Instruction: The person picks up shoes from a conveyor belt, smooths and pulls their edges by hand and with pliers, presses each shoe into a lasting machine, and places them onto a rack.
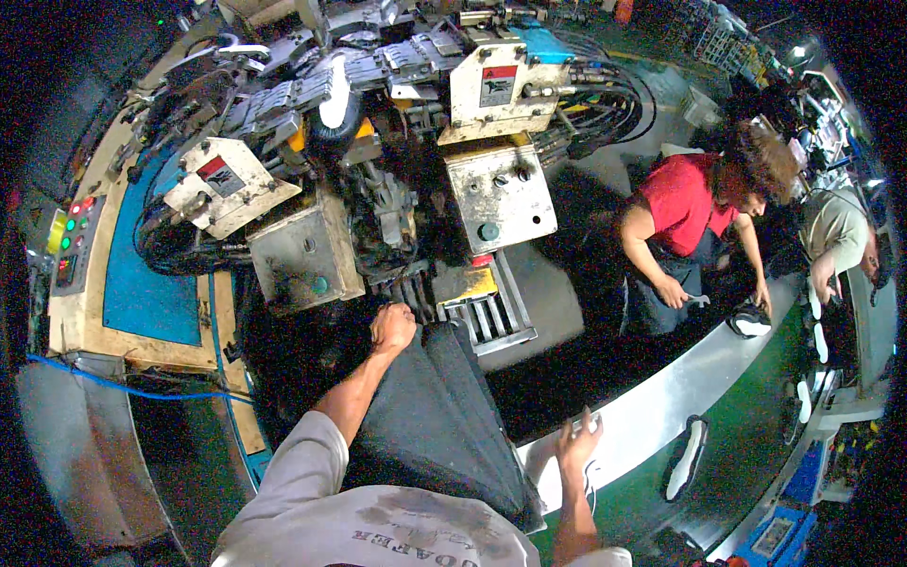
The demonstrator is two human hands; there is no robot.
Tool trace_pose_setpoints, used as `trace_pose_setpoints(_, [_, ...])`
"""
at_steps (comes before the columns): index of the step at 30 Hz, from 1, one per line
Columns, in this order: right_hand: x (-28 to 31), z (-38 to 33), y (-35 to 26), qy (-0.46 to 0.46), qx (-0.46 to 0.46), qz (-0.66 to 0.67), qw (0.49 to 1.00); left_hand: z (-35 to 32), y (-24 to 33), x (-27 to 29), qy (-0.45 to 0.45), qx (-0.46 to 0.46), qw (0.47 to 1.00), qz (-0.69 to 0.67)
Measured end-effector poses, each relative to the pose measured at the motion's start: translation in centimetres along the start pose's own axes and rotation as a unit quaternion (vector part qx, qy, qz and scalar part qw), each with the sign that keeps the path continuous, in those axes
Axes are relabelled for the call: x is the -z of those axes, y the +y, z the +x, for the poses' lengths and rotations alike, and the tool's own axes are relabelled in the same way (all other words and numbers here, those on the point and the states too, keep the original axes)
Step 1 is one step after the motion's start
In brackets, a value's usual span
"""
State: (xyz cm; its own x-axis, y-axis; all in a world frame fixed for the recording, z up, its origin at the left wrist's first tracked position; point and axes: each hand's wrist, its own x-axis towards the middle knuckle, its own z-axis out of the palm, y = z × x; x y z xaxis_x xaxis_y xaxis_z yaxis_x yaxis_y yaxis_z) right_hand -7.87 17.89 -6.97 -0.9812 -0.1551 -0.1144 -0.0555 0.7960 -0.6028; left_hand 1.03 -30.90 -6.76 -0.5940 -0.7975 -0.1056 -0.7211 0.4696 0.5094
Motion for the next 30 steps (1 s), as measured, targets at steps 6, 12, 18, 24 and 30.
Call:
trace_pose_setpoints(6, [3.0, -7.6, 12.3, 0.062, -0.001, -0.171, 0.983, -0.3, 1.3, -1.9, -0.034, 0.005, 0.999, -0.025])
trace_pose_setpoints(12, [1.4, -7.2, 14.4, 0.098, 0.012, -0.082, 0.992, 1.8, -5.0, -0.1, 0.004, 0.080, 0.895, -0.439])
trace_pose_setpoints(18, [3.5, -12.8, 15.1, 0.163, -0.095, -0.056, 0.980, 5.4, -0.4, 14.5, 0.058, 0.057, 0.817, -0.571])
trace_pose_setpoints(24, [5.3, -10.6, 16.2, 0.124, -0.156, 0.146, 0.969, 10.0, 3.3, 23.7, 0.022, -0.032, 0.787, -0.615])
trace_pose_setpoints(30, [7.8, -7.4, 8.3, 0.056, -0.232, 0.535, 0.810, 12.5, 8.7, 24.2, -0.081, 0.011, 0.692, -0.718])
